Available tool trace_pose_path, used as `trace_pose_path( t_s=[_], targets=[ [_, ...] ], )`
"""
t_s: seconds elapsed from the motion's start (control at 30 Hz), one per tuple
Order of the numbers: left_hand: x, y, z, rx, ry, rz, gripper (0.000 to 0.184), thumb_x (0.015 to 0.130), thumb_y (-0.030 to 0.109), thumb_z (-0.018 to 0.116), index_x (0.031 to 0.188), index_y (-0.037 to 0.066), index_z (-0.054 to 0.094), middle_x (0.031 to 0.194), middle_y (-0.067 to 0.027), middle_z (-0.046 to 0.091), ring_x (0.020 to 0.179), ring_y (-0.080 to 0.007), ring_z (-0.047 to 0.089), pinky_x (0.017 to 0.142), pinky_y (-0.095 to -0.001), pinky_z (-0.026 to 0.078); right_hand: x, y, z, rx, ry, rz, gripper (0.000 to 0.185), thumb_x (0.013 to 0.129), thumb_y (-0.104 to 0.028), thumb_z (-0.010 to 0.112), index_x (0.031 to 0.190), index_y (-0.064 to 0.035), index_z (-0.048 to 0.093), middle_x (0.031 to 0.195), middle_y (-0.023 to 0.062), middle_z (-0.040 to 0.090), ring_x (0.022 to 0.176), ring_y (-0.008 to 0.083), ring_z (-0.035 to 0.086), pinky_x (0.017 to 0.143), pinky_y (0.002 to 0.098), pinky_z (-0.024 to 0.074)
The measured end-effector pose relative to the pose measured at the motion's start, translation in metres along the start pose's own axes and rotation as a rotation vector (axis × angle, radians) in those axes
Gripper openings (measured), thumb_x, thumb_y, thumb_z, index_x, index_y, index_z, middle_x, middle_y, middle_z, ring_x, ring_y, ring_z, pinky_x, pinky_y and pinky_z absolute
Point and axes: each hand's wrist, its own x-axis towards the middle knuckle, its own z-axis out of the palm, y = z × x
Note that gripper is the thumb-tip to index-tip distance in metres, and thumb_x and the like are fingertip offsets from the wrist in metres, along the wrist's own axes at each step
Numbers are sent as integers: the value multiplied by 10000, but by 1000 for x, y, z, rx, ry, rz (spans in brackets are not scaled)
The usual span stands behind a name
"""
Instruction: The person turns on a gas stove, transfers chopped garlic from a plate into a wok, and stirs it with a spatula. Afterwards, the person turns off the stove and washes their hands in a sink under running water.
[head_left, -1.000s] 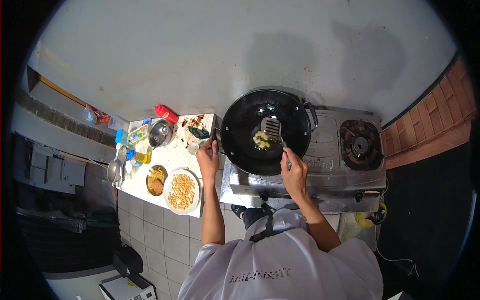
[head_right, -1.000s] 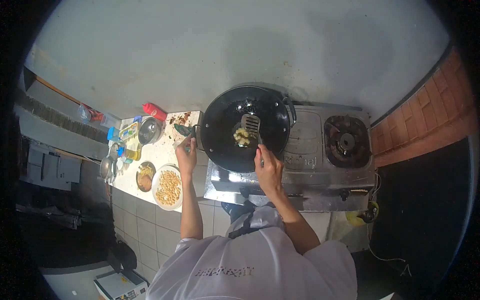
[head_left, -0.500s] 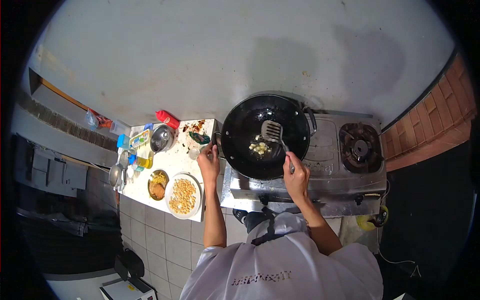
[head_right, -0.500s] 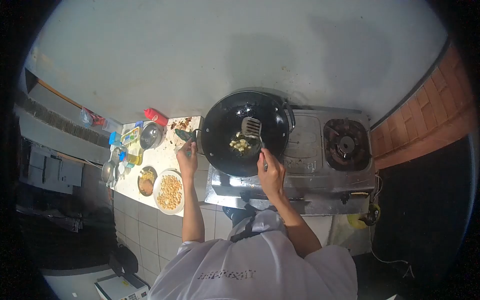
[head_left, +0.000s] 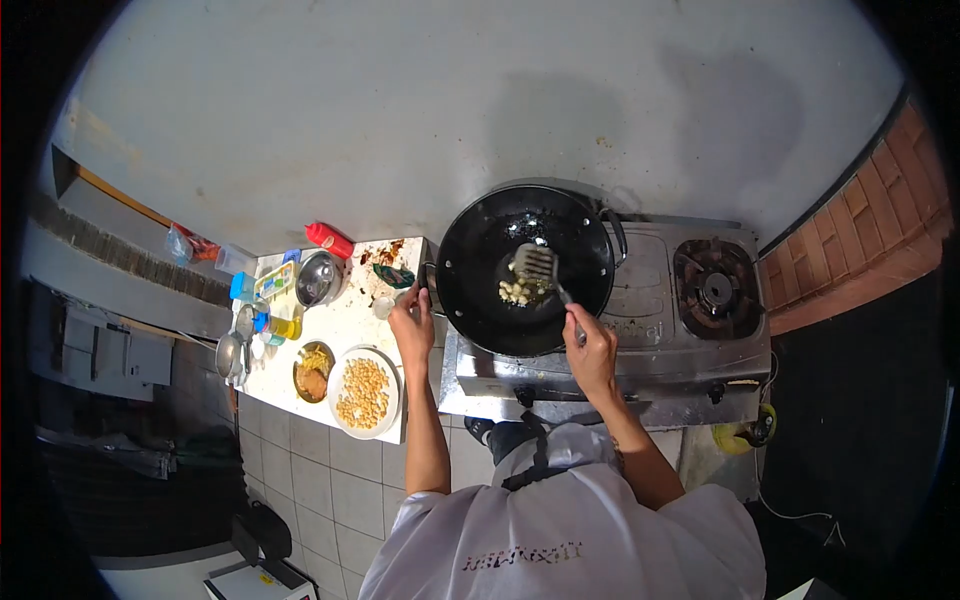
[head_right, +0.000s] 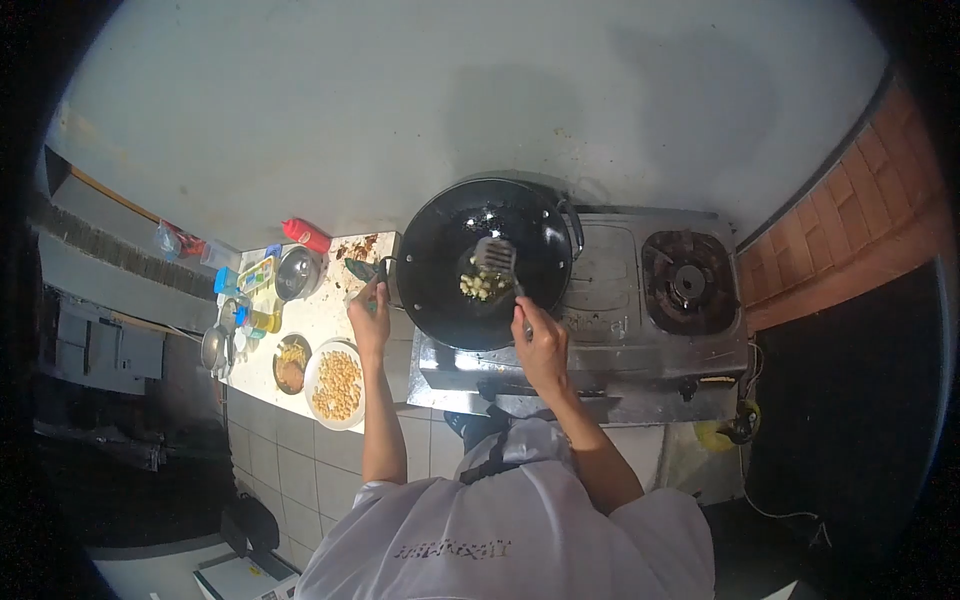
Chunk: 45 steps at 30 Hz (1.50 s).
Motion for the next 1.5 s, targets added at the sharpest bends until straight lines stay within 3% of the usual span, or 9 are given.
trace_pose_path(
  t_s=[0.33, 0.63, 0.8, 1.03, 1.2, 1.27, 1.5],
  targets=[
    [0, -5, -1, -19, 15, 52, 355, 941, 212, 601, 1161, -62, 649, 905, -246, 702, 790, -256, 684, 740, -372, 506, 2, -6, -13, -35, 85, -38, 158, 846, -10, 669, 1002, 15, 667, 888, 174, 708, 790, 313, 708, 657, 353, 550],
    [8, -11, 4, -70, 44, 111, 311, 949, 181, 586, 1142, -55, 650, 720, -153, 646, 647, -191, 595, 615, -336, 474, 6, -15, -35, -31, 102, -58, 161, 844, 2, 667, 1004, 23, 670, 881, 176, 709, 774, 311, 709, 634, 354, 549],
    [7, -5, 2, -57, 58, 96, 319, 949, 173, 592, 1153, -66, 644, 721, -144, 651, 638, -181, 587, 619, -331, 474, 1, -12, -32, -13, 78, -93, 176, 835, 6, 676, 1010, 27, 667, 915, 180, 707, 791, 324, 705, 641, 356, 549],
    [5, -12, 3, -110, 42, 46, 327, 945, 164, 603, 1170, -70, 641, 792, -186, 691, 692, -186, 627, 655, -333, 490, 16, -5, -14, -154, 30, -192, 143, 833, -8, 677, 973, 2, 651, 761, 154, 664, 639, 313, 663, 523, 386, 511],
    [4, -15, 2, -114, 60, 81, 328, 941, 170, 611, 1170, -62, 642, 809, -197, 693, 678, -195, 616, 652, -330, 487, 11, -12, 6, 26, -47, -153, 131, 830, -11, 680, 954, 10, 642, 738, 160, 660, 621, 320, 661, 517, 378, 508],
    [3, -11, 0, -60, 44, 76, 330, 939, 177, 613, 1174, -53, 644, 818, -200, 692, 689, -199, 617, 669, -335, 488, 12, -16, 7, 85, 25, -188, 140, 827, -3, 682, 960, 16, 644, 740, 166, 658, 625, 322, 662, 515, 376, 508],
    [2, -5, -1, -40, 63, 94, 331, 940, 182, 618, 1190, -35, 642, 774, -160, 667, 694, -168, 588, 683, -336, 492, 19, -13, 10, -30, 24, -132, 129, 826, 7, 678, 950, 26, 646, 766, 184, 669, 647, 329, 669, 540, 381, 519]
  ],
)
